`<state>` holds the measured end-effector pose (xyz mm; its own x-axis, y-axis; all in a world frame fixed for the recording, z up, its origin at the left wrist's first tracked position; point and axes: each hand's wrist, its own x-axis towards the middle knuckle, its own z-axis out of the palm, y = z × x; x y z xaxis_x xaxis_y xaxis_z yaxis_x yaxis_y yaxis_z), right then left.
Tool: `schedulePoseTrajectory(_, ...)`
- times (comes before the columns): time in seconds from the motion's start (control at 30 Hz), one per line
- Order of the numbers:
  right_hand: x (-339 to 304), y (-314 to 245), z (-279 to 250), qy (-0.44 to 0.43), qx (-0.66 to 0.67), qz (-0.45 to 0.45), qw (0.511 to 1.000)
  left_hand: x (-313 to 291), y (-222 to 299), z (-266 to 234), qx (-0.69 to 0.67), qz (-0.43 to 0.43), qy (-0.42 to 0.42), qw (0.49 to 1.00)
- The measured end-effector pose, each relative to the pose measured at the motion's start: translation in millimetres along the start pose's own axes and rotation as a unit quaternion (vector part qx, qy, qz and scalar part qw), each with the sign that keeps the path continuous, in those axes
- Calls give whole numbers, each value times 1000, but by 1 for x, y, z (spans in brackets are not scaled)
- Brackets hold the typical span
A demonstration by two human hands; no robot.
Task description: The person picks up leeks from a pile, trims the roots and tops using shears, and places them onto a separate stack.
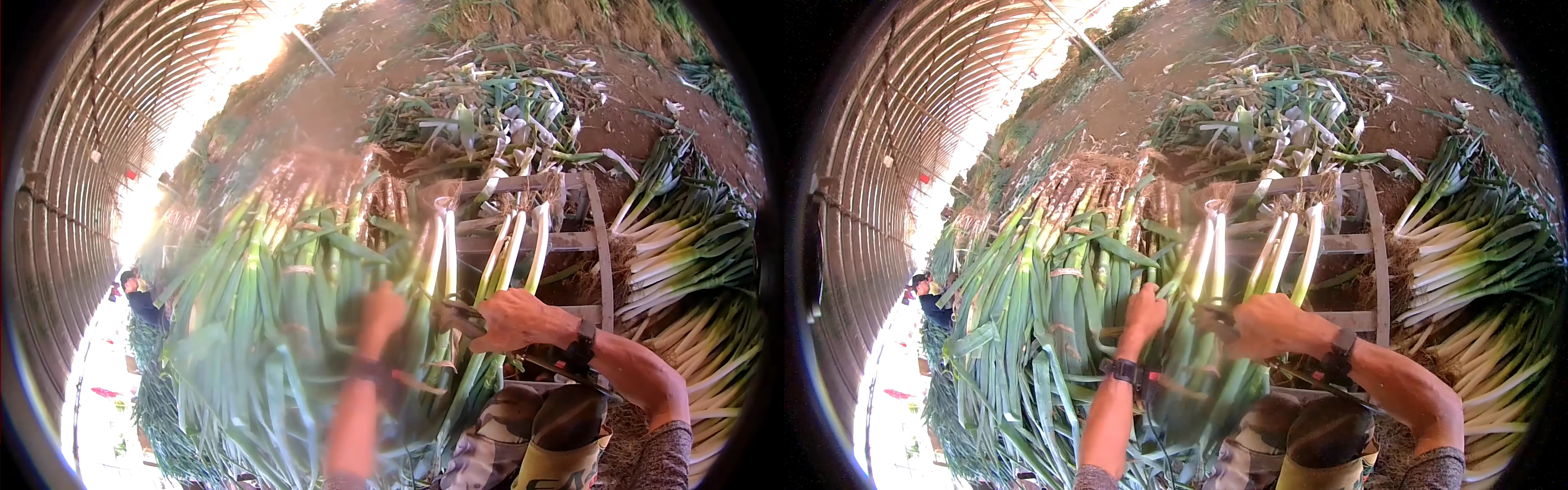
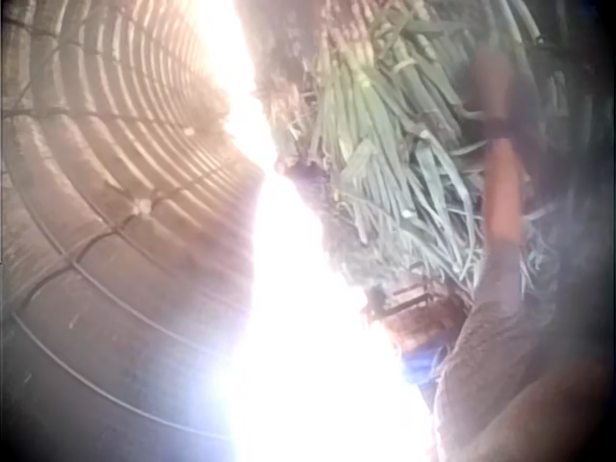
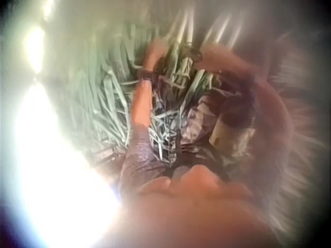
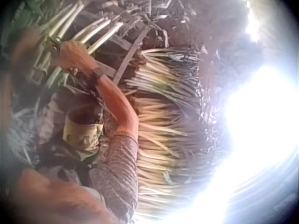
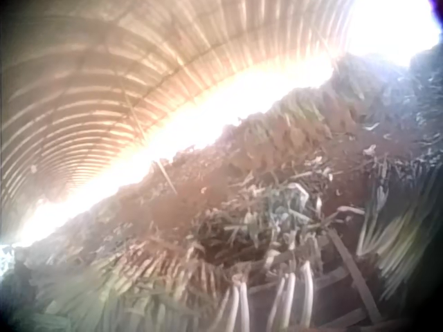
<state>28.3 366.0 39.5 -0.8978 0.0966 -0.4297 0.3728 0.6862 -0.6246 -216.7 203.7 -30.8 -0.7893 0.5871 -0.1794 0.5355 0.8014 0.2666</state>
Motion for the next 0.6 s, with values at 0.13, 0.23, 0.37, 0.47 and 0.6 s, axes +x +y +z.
schedulePoseTrajectory(0.13, -6, 7, 6, 12, 3, -16, 1000, -1, 6, -8, -65, 4, -20, 998)
schedulePoseTrajectory(0.23, -6, 4, 8, 23, 3, -25, 999, 6, -2, -2, -71, -12, -7, 997)
schedulePoseTrajectory(0.37, 2, -1, 9, 17, 19, -14, 1000, 14, -24, 7, -53, 25, 17, 998)
schedulePoseTrajectory(0.47, 7, 8, 15, 22, -5, -20, 1000, 20, -30, 19, -55, 59, 50, 995)
schedulePoseTrajectory(0.6, 31, 11, 16, 65, 32, -23, 997, 29, -64, 28, -103, 26, 75, 991)
